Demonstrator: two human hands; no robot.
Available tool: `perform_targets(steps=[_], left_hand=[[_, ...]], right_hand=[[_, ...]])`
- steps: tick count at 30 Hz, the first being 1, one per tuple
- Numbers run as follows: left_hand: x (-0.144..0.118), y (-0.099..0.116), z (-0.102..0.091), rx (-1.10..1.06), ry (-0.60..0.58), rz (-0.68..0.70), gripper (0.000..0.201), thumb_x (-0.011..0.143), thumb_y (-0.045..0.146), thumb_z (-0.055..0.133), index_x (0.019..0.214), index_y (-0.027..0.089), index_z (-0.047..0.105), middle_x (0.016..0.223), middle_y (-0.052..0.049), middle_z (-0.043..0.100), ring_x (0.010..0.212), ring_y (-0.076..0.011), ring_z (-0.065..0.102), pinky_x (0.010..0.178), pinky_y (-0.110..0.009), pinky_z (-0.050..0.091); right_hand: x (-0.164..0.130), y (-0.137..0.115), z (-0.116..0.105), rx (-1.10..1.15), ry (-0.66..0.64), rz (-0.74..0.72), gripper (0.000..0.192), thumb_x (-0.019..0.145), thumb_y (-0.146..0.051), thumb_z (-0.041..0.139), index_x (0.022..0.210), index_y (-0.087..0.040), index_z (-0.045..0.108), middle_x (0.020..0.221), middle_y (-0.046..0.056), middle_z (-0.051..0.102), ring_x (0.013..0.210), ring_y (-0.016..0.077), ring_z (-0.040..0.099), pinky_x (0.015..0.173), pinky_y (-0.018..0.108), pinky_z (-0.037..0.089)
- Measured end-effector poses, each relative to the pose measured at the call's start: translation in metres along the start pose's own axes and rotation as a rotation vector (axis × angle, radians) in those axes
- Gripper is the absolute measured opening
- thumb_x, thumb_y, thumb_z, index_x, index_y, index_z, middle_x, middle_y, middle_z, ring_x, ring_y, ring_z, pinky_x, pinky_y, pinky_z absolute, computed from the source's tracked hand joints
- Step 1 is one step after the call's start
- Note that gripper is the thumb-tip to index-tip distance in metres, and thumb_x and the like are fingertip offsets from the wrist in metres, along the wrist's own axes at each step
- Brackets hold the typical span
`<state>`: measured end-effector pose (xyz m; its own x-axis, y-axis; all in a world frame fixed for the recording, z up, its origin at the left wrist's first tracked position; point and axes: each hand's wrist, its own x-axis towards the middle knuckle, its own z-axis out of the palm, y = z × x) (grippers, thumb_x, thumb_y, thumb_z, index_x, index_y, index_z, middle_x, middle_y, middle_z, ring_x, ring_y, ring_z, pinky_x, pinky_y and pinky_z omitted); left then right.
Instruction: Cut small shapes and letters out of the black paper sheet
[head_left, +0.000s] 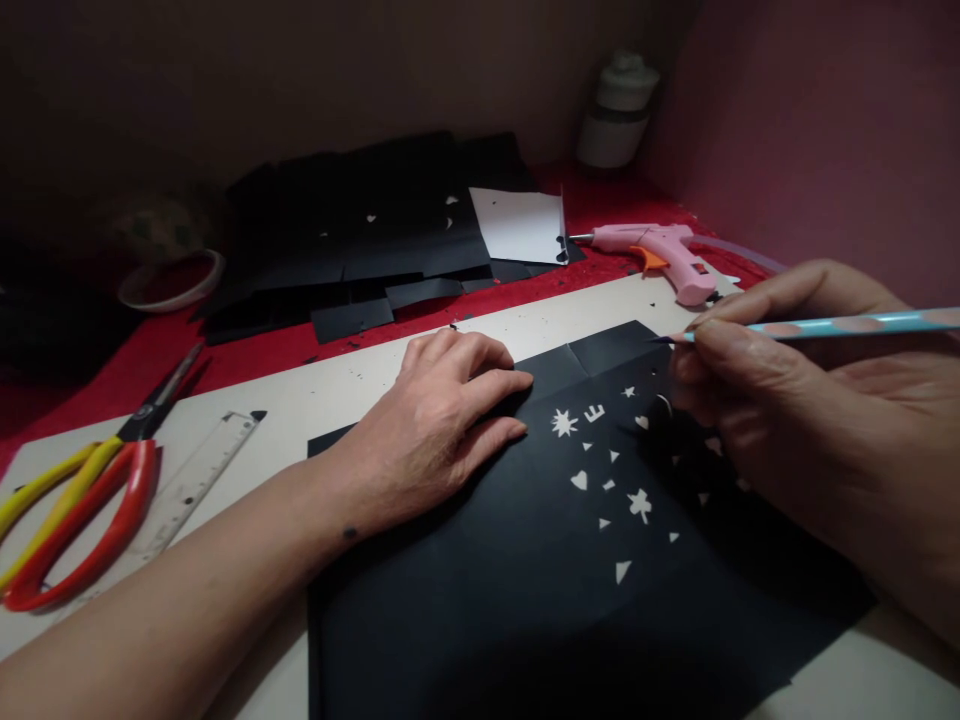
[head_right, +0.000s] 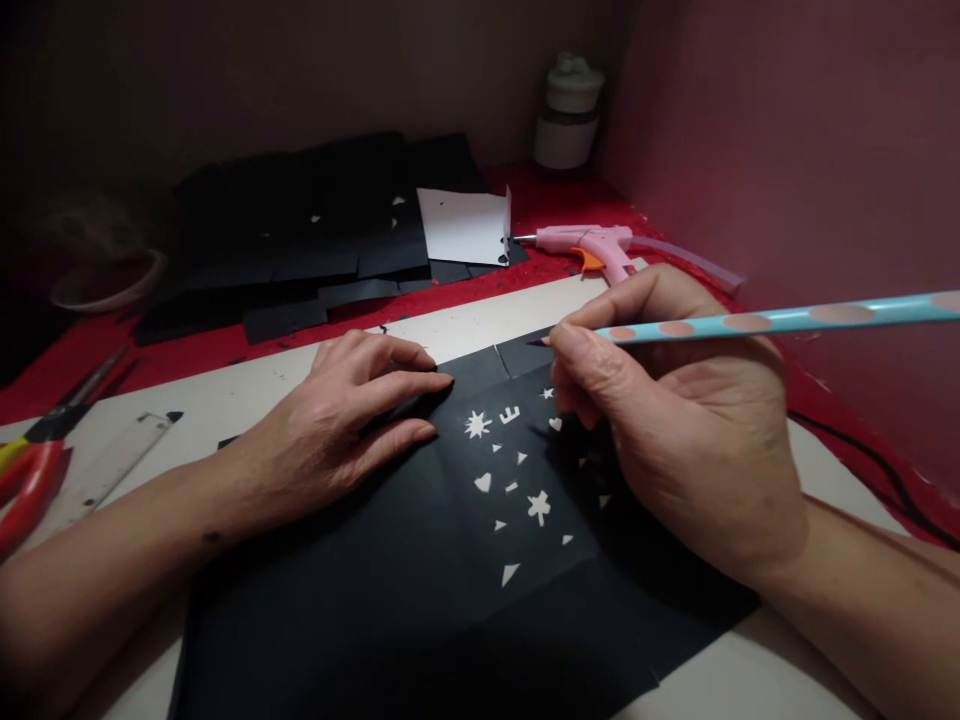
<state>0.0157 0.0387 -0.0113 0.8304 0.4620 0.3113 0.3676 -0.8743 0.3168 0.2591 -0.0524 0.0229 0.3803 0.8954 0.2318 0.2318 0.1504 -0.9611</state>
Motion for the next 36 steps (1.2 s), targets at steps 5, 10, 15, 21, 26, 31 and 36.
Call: perform_targets(steps=[5,10,15,21,26,31,36], left_hand=[[0.0,0.0,0.0,0.0,0.0,0.003,0.031,0.107,0.03,0.059,0.131,0.013,0.07,0.124,-0.014,0.067,0.114,-0.0278,0.059,0.106,-0.051,0.045],[0.0,0.0,0.001,-0.001,0.006,0.001,0.03,0.107,0.03,0.06,0.13,0.013,0.071,0.123,-0.014,0.067,0.112,-0.0278,0.059,0.106,-0.051,0.044],[0.0,-0.001,0.001,-0.004,0.015,0.01,0.03,0.107,0.03,0.06,0.129,0.013,0.071,0.122,-0.014,0.067,0.112,-0.0282,0.058,0.105,-0.051,0.044],[0.0,-0.001,0.002,0.002,0.016,0.012,0.031,0.106,0.033,0.061,0.129,0.014,0.071,0.122,-0.015,0.067,0.112,-0.0286,0.058,0.106,-0.051,0.044],[0.001,0.0,0.002,-0.006,0.025,0.019,0.03,0.105,0.028,0.062,0.127,0.011,0.072,0.12,-0.015,0.067,0.11,-0.0292,0.058,0.104,-0.051,0.044],[0.002,0.0,0.003,-0.011,0.032,0.021,0.03,0.104,0.029,0.064,0.126,0.01,0.073,0.12,-0.016,0.067,0.109,-0.0306,0.058,0.102,-0.052,0.044],[0.001,-0.001,0.003,-0.014,0.03,0.029,0.03,0.104,0.03,0.065,0.127,0.012,0.072,0.12,-0.014,0.067,0.109,-0.0286,0.057,0.105,-0.051,0.043]], right_hand=[[-0.001,0.005,-0.003,-0.021,-0.012,0.005,0.012,0.085,-0.036,0.084,0.081,-0.03,0.075,0.069,-0.002,0.067,0.059,0.0144,0.064,0.053,0.032,0.049],[-0.007,0.01,0.0,-0.072,-0.119,0.054,0.011,0.087,-0.04,0.082,0.084,-0.031,0.076,0.073,-0.001,0.073,0.061,0.0134,0.066,0.053,0.026,0.051],[-0.011,0.005,0.01,-0.092,-0.227,0.075,0.012,0.083,-0.034,0.08,0.075,-0.027,0.075,0.065,-0.001,0.072,0.051,0.0118,0.064,0.042,0.02,0.05],[-0.015,0.002,0.016,-0.146,-0.284,0.088,0.014,0.083,-0.035,0.081,0.074,-0.026,0.076,0.063,0.001,0.074,0.045,0.0132,0.065,0.036,0.02,0.049],[-0.014,0.002,0.018,-0.2,-0.359,0.067,0.026,0.088,-0.044,0.08,0.07,-0.026,0.074,0.063,0.001,0.073,0.049,0.0129,0.064,0.041,0.021,0.05],[-0.009,0.004,0.019,-0.154,-0.348,0.107,0.037,0.083,-0.051,0.085,0.062,-0.026,0.068,0.058,-0.001,0.065,0.048,0.0116,0.057,0.041,0.022,0.044],[-0.005,0.01,0.017,0.05,-0.312,0.272,0.04,0.075,-0.053,0.091,0.063,-0.024,0.067,0.051,-0.005,0.055,0.047,0.0089,0.048,0.042,0.022,0.037]])
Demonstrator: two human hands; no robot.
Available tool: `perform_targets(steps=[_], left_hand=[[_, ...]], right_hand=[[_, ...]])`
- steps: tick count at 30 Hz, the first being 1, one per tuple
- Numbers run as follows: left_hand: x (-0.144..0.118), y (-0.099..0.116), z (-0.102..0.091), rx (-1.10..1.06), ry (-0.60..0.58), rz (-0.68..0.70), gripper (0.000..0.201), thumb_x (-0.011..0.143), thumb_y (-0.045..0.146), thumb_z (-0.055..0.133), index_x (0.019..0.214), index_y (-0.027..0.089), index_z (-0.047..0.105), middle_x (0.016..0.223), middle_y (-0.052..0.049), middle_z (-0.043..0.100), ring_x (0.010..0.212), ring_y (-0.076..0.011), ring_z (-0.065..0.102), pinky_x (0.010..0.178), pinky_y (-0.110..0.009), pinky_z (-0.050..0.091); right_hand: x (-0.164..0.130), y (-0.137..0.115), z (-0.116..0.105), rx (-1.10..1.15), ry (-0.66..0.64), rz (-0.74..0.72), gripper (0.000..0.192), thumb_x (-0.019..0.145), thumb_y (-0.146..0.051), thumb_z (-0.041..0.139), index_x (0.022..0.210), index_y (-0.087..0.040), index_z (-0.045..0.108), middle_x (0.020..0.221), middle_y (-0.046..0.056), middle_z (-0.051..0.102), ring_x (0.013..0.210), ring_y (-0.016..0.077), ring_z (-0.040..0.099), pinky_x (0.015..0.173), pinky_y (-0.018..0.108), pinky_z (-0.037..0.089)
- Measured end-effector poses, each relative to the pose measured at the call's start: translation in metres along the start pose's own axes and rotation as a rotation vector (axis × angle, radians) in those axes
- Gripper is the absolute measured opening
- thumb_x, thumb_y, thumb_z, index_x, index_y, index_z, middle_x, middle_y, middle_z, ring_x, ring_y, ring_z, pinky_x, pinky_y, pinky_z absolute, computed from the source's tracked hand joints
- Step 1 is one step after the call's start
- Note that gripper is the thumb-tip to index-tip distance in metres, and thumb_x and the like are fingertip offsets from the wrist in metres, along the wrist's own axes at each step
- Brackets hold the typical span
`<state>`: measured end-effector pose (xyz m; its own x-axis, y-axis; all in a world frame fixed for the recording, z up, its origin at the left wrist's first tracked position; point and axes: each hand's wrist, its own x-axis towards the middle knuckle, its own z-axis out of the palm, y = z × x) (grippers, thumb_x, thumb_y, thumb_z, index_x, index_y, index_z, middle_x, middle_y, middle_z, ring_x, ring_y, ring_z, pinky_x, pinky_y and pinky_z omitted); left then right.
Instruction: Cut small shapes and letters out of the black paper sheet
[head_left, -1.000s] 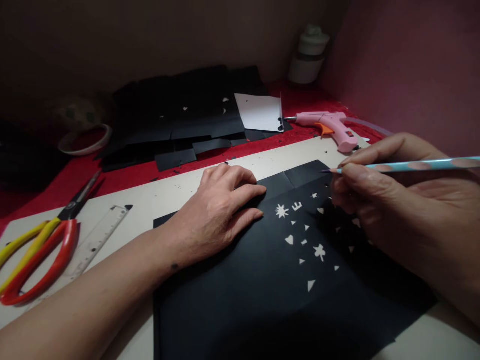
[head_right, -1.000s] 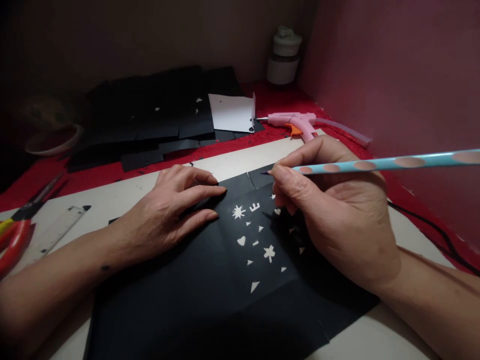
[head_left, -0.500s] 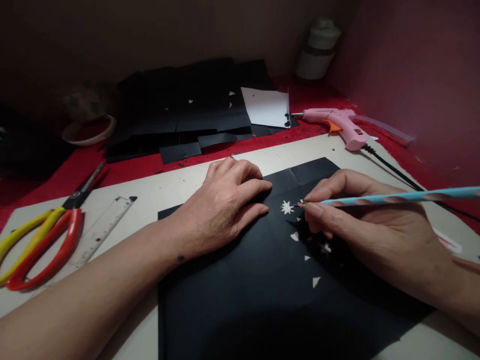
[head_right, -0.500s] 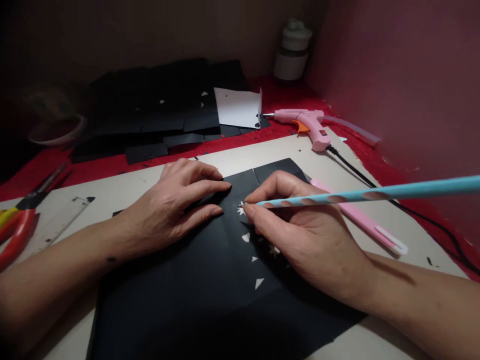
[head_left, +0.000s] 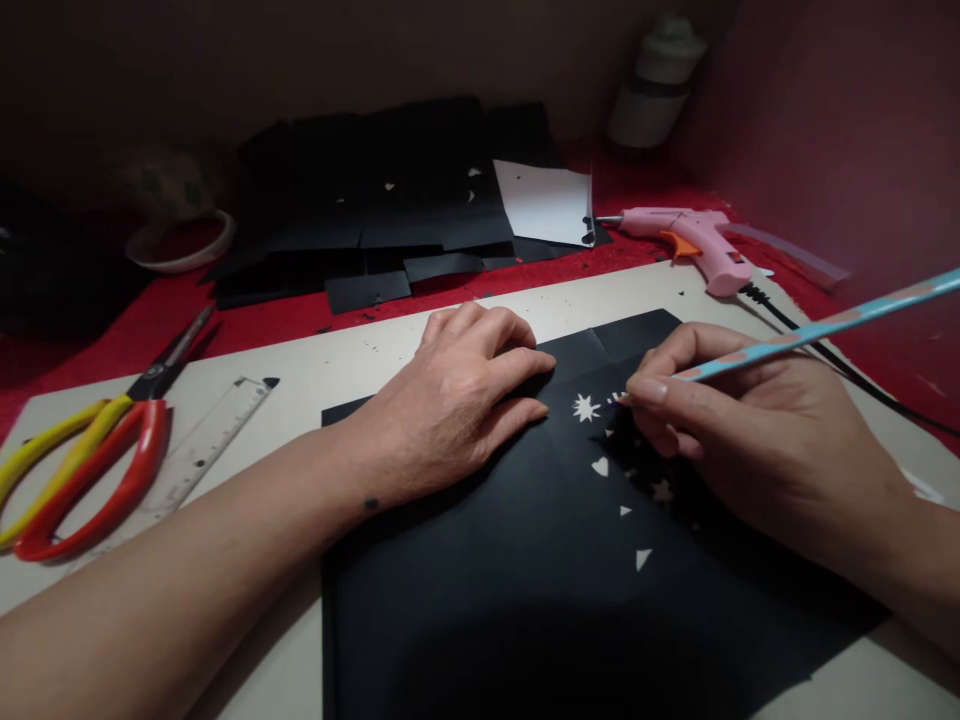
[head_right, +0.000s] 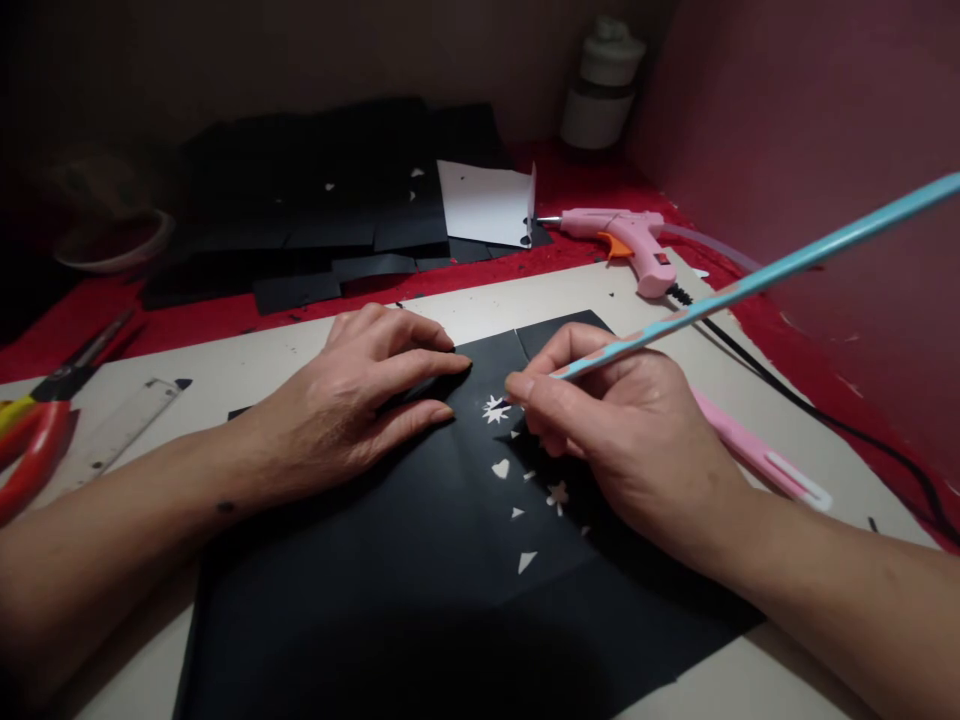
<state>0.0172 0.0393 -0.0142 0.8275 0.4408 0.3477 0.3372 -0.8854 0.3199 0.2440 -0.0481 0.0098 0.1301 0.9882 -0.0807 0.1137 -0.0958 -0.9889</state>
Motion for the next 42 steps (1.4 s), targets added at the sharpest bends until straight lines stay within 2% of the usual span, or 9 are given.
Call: perform_targets(steps=[3,7,13,18,26,29,32,35,42], left_hand=[[0.0,0.0,0.0,0.001,0.002,-0.002,0.03,0.104,0.031,0.065,0.127,0.012,0.072,0.119,-0.014,0.066,0.109,-0.0283,0.056,0.105,-0.05,0.043],[0.001,0.001,-0.001,-0.013,0.002,-0.003,0.031,0.104,0.03,0.065,0.127,0.01,0.073,0.119,-0.015,0.066,0.109,-0.0287,0.056,0.106,-0.051,0.042],[0.0,-0.001,0.0,-0.006,0.014,0.017,0.031,0.104,0.03,0.065,0.126,0.01,0.073,0.119,-0.015,0.067,0.107,-0.0287,0.056,0.103,-0.051,0.043],[0.0,-0.002,0.0,-0.003,0.022,0.025,0.03,0.104,0.029,0.065,0.125,0.01,0.073,0.118,-0.016,0.067,0.107,-0.0295,0.057,0.102,-0.051,0.043],[0.0,-0.002,0.0,-0.01,0.017,0.031,0.032,0.104,0.03,0.065,0.126,0.009,0.073,0.119,-0.016,0.067,0.107,-0.0301,0.057,0.102,-0.051,0.043],[0.0,-0.002,0.0,-0.012,0.024,0.027,0.032,0.104,0.029,0.065,0.126,0.008,0.074,0.118,-0.017,0.067,0.107,-0.0306,0.057,0.102,-0.052,0.043],[0.0,-0.002,0.0,-0.011,0.019,0.028,0.032,0.104,0.029,0.064,0.127,0.008,0.074,0.118,-0.017,0.067,0.107,-0.0311,0.057,0.101,-0.052,0.043],[0.001,-0.002,0.0,-0.006,0.019,0.033,0.032,0.103,0.029,0.065,0.126,0.008,0.074,0.118,-0.017,0.067,0.106,-0.0307,0.057,0.1,-0.052,0.044],[0.001,-0.001,0.001,-0.006,0.024,0.03,0.031,0.103,0.027,0.065,0.126,0.008,0.074,0.118,-0.018,0.067,0.108,-0.0318,0.058,0.1,-0.052,0.044]], right_hand=[[0.004,0.001,0.0,0.139,-0.014,0.078,0.042,0.07,-0.05,0.095,0.063,-0.023,0.063,0.047,-0.007,0.049,0.044,0.0073,0.042,0.043,0.023,0.033],[0.007,0.0,0.001,0.177,-0.021,0.1,0.041,0.066,-0.048,0.097,0.063,-0.023,0.065,0.047,-0.007,0.049,0.044,0.0065,0.04,0.043,0.023,0.03],[0.004,0.0,-0.001,0.136,-0.033,0.103,0.025,0.075,-0.033,0.087,0.065,-0.023,0.068,0.052,-0.004,0.054,0.048,0.0069,0.043,0.044,0.023,0.029],[0.0,0.001,-0.004,0.085,-0.026,0.114,0.017,0.077,-0.027,0.084,0.069,-0.023,0.07,0.055,-0.003,0.059,0.05,0.0077,0.049,0.044,0.022,0.033],[0.0,-0.001,-0.004,-0.024,-0.015,0.12,0.021,0.075,-0.035,0.088,0.072,-0.026,0.07,0.053,-0.003,0.062,0.046,0.0105,0.053,0.038,0.023,0.043],[-0.001,-0.001,-0.003,-0.094,-0.039,0.079,0.018,0.078,-0.035,0.086,0.075,-0.026,0.07,0.055,-0.004,0.064,0.045,0.0095,0.053,0.039,0.021,0.046],[-0.004,-0.002,-0.002,-0.224,-0.039,-0.02,0.015,0.081,-0.032,0.08,0.071,-0.025,0.071,0.054,-0.004,0.065,0.045,0.0077,0.054,0.039,0.017,0.042],[-0.006,-0.005,-0.001,-0.345,-0.016,-0.103,0.019,0.083,-0.032,0.077,0.067,-0.025,0.071,0.058,-0.001,0.069,0.047,0.0095,0.06,0.038,0.017,0.042],[-0.011,-0.01,0.003,-0.481,-0.094,-0.165,0.019,0.086,-0.03,0.072,0.067,-0.026,0.068,0.061,-0.002,0.071,0.048,0.0097,0.06,0.041,0.019,0.043]])
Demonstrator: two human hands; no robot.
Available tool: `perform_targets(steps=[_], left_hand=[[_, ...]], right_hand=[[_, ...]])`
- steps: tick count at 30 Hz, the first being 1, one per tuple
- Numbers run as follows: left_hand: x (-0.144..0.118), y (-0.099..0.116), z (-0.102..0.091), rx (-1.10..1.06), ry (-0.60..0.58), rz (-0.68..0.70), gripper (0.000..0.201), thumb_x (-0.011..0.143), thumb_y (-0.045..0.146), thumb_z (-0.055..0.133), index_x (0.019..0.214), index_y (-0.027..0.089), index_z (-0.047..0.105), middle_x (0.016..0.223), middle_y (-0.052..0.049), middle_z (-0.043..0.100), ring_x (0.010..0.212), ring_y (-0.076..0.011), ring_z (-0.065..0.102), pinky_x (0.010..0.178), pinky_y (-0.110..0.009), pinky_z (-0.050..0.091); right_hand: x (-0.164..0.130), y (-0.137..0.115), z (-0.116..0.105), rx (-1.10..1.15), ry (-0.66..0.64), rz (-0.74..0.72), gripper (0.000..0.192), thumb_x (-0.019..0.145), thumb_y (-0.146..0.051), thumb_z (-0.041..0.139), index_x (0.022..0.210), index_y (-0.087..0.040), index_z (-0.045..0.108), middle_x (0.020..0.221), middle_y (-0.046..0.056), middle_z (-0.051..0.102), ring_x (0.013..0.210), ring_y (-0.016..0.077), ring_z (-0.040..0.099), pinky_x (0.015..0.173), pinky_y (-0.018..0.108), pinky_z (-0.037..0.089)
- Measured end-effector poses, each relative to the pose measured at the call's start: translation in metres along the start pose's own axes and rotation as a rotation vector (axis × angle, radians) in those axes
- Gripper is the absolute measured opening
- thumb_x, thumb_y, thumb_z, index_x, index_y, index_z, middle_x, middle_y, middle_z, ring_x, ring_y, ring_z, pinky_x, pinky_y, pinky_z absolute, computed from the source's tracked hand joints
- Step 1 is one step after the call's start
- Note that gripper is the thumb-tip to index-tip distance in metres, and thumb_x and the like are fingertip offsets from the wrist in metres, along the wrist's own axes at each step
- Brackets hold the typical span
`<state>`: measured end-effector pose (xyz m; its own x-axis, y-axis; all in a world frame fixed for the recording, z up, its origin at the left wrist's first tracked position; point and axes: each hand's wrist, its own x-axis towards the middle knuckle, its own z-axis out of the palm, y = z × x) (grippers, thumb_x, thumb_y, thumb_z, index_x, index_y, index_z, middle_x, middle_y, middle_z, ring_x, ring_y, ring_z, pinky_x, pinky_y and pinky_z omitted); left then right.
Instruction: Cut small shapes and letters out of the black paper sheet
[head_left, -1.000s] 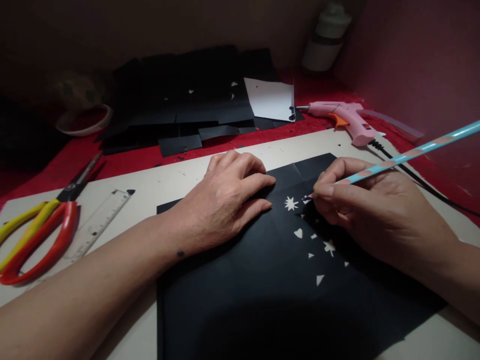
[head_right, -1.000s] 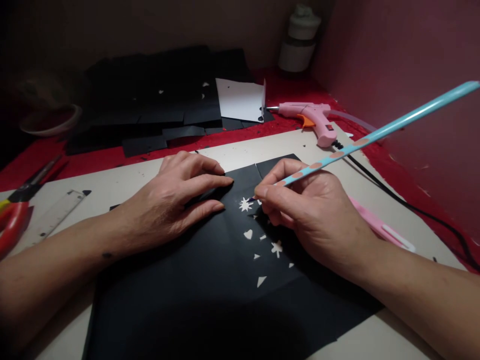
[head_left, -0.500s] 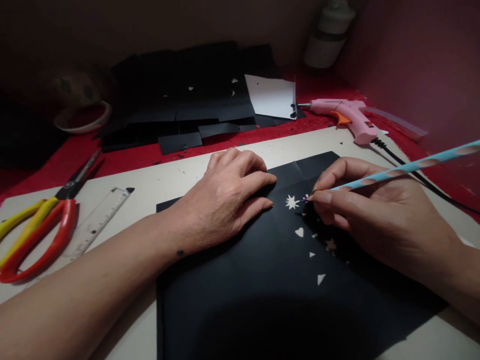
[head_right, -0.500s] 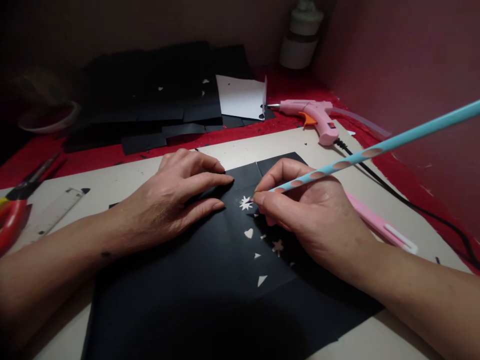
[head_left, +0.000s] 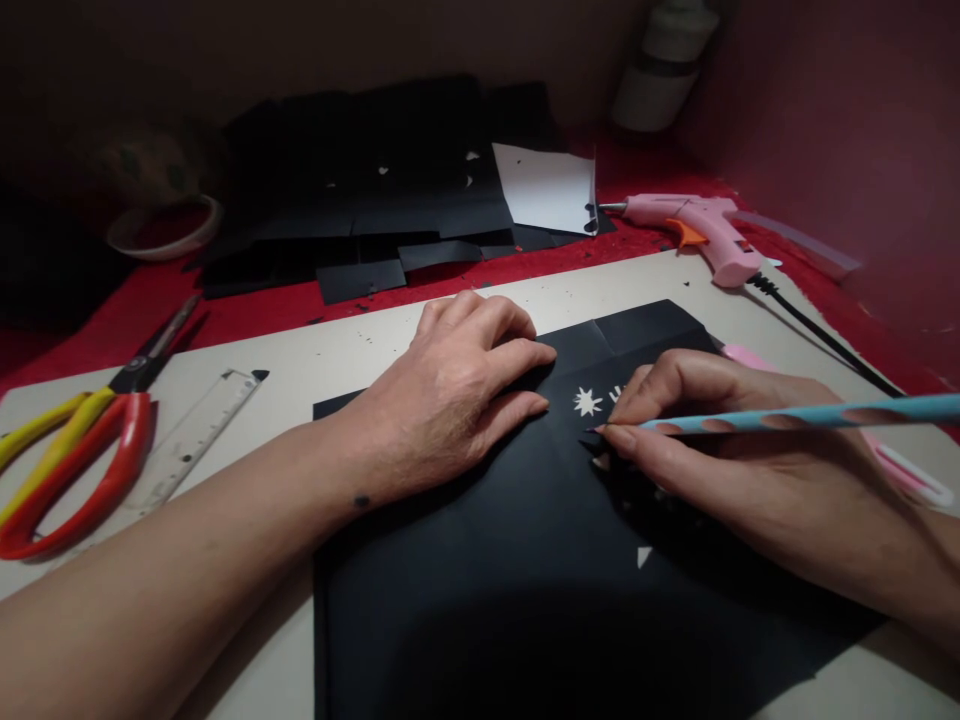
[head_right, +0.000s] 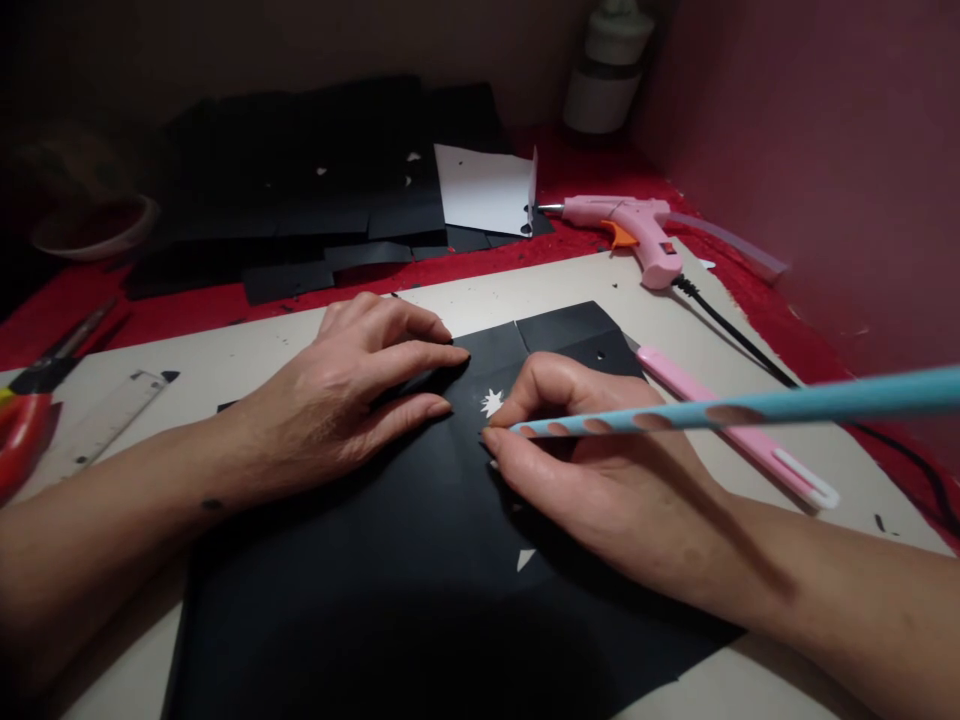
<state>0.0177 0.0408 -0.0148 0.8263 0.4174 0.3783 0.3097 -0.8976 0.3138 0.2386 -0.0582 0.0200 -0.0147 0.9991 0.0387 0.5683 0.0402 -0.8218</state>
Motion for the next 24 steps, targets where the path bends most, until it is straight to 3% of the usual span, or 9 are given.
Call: perform_targets(steps=[4,12,24], left_hand=[[0.0,0.0,0.0,0.004,-0.003,-0.009,0.032,0.103,0.027,0.065,0.126,0.008,0.074,0.119,-0.017,0.067,0.109,-0.032,0.058,0.1,-0.052,0.043],[-0.001,0.0,0.002,0.005,0.006,-0.01,0.031,0.102,0.028,0.066,0.126,0.009,0.074,0.118,-0.016,0.067,0.108,-0.0303,0.057,0.101,-0.051,0.043],[0.0,0.0,0.0,0.001,-0.009,-0.02,0.031,0.104,0.03,0.065,0.126,0.011,0.074,0.119,-0.016,0.067,0.107,-0.0298,0.057,0.102,-0.052,0.044]], right_hand=[[-0.001,0.001,0.0,-0.033,0.004,0.038,0.021,0.083,-0.031,0.072,0.063,-0.026,0.065,0.064,-0.001,0.072,0.051,0.0119,0.06,0.042,0.023,0.041],[-0.008,0.015,-0.009,0.04,0.091,0.094,0.025,0.078,-0.047,0.085,0.081,-0.027,0.071,0.074,0.003,0.071,0.068,0.0207,0.068,0.054,0.031,0.053],[-0.003,0.009,-0.011,0.294,0.137,0.221,0.02,0.079,-0.039,0.085,0.074,-0.027,0.07,0.08,0.002,0.074,0.059,0.0133,0.061,0.046,0.024,0.047]])
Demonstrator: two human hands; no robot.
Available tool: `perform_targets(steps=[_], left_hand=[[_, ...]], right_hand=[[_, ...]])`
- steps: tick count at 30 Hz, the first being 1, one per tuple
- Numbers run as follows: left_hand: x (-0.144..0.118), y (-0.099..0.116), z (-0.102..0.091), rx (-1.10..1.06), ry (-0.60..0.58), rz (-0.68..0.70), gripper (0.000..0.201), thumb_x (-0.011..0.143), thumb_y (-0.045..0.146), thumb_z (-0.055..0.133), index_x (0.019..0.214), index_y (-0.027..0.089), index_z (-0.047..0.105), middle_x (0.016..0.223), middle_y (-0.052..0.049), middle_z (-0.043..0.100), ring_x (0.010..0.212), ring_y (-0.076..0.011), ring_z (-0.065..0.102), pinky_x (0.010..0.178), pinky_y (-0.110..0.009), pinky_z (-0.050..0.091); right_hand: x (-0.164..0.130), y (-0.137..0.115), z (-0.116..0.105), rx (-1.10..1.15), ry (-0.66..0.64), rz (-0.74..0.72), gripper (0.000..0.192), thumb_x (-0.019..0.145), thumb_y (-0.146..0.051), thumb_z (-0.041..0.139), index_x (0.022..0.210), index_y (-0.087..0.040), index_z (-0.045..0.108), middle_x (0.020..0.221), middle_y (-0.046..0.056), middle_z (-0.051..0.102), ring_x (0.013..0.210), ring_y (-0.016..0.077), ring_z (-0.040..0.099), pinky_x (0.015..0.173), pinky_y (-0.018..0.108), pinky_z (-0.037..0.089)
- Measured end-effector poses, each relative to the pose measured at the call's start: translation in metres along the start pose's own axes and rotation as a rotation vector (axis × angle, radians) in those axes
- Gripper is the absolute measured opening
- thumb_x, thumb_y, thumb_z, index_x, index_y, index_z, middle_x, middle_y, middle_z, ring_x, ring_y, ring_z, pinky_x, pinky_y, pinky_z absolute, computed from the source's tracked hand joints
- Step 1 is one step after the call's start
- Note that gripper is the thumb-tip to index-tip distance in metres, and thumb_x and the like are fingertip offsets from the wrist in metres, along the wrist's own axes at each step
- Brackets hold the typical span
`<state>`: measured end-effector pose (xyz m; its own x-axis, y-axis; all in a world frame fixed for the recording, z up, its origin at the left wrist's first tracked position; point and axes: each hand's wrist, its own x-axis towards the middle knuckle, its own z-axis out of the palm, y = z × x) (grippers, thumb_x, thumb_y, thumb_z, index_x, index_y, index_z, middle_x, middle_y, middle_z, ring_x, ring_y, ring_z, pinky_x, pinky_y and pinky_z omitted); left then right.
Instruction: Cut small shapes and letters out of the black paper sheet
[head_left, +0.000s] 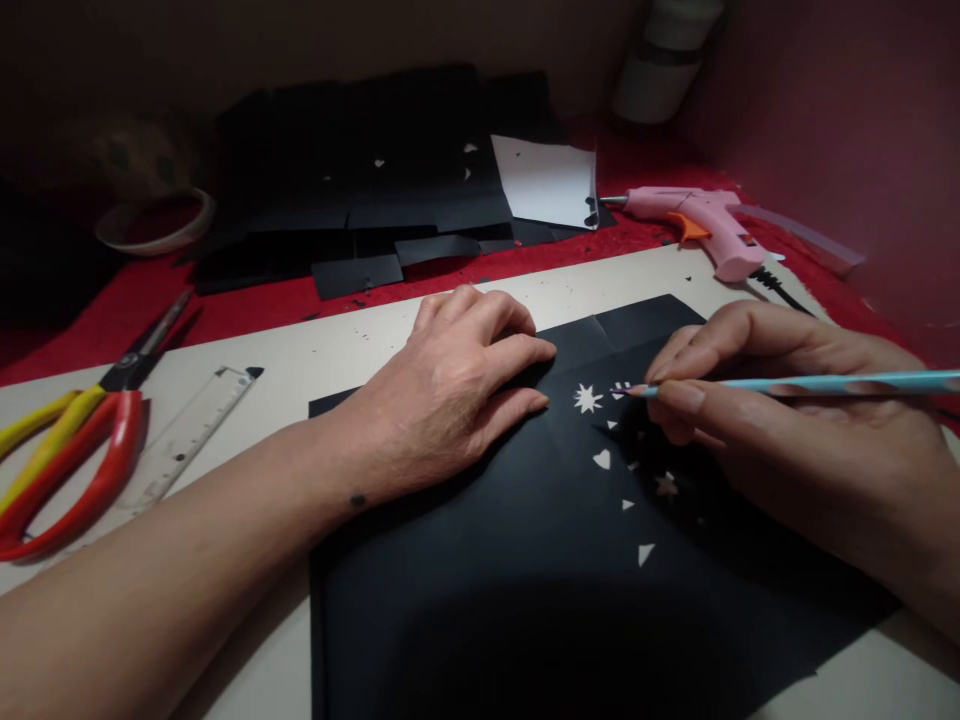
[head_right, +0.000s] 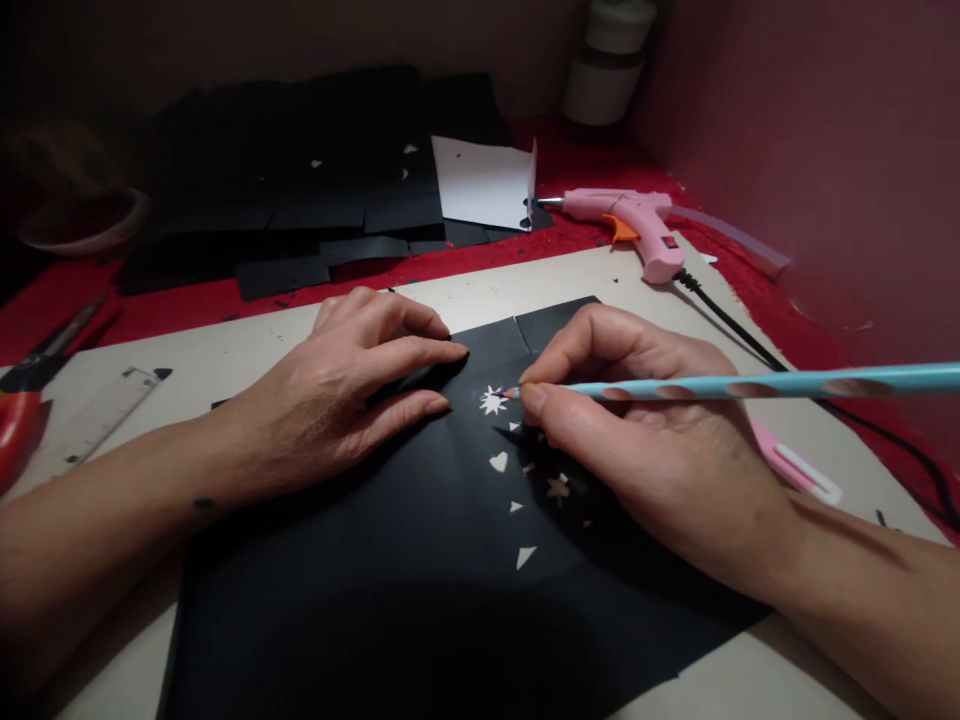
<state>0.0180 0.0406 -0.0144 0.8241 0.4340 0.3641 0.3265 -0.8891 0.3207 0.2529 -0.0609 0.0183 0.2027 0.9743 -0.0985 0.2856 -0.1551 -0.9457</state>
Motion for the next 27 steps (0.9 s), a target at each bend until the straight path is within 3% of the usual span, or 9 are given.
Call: perform_targets(steps=[10,16,27], left_hand=[[0.0001,0.0015,-0.0007,-0.012,0.003,-0.005,0.032,0.103,0.03,0.066,0.125,0.009,0.074,0.118,-0.017,0.068,0.107,-0.0311,0.057,0.101,-0.052,0.043],[-0.0004,0.0004,-0.001,0.008,-0.006,-0.005,0.03,0.104,0.03,0.065,0.126,0.012,0.073,0.12,-0.016,0.068,0.109,-0.0299,0.057,0.102,-0.052,0.044],[-0.0009,0.0,0.0,0.009,-0.002,-0.007,0.031,0.104,0.032,0.064,0.127,0.013,0.073,0.119,-0.015,0.067,0.108,-0.0291,0.057,0.103,-0.051,0.044]], right_hand=[[0.0008,-0.0021,0.0025,-0.151,0.036,-0.094,0.022,0.073,-0.044,0.088,0.071,-0.029,0.072,0.084,0.003,0.076,0.069,0.0182,0.067,0.048,0.026,0.051],[-0.0004,-0.0029,0.0019,-0.143,0.045,-0.072,0.018,0.074,-0.04,0.085,0.07,-0.029,0.072,0.079,0.002,0.077,0.054,0.0143,0.064,0.04,0.024,0.046],[-0.0013,-0.0044,0.008,-0.268,-0.041,-0.14,0.024,0.083,-0.041,0.078,0.067,-0.025,0.07,0.07,0.004,0.076,0.052,0.0143,0.064,0.039,0.023,0.045]])
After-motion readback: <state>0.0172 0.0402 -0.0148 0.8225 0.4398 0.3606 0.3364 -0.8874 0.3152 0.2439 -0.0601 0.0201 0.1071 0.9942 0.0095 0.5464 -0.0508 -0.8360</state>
